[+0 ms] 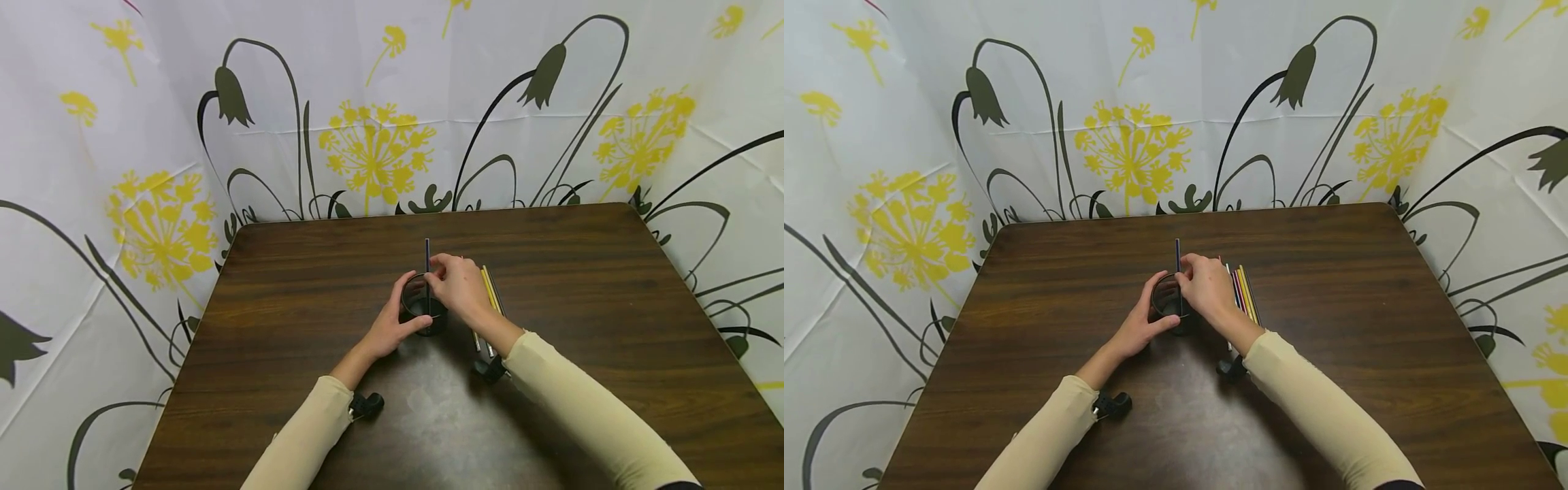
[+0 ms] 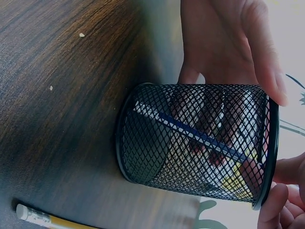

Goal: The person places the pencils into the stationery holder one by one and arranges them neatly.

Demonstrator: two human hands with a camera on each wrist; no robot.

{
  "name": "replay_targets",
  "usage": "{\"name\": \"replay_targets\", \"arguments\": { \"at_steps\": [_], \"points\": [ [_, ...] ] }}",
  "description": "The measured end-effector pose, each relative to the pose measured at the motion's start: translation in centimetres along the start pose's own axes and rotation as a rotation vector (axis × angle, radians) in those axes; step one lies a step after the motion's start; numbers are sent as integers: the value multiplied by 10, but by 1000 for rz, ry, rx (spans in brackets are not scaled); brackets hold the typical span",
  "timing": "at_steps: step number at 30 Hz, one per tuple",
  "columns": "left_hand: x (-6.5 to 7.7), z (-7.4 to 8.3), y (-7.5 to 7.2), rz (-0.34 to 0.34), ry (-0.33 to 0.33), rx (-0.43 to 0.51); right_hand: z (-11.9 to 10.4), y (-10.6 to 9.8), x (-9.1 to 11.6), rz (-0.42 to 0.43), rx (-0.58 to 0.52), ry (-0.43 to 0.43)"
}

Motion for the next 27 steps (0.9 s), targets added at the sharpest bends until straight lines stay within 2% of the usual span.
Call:
{"name": "replay_targets", "arguments": {
  "at_steps": [15,18,23,27],
  "points": [
    [-1,-1,0,9,-2,20,-2,-2,-2,-27,-25,30],
    [0,-1,0,8,-3,25,0,-4,-2,-61,-82,56],
    [0,0,0,6,4,25,7,-16,-5,-144,-226,163],
    [0,1,0,19,19,1,23,-33,-12,-138,-293,239]
  ]
}}
Point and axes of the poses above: each hand's wrist, its own x-axis away from the middle knuckle, its own y-axis out of the palm, z = x × y, the point moved 2 cm from there along -x, towards the middle knuckle, and after that the axes turned 12 degrees about z, right-handed, at the moved point
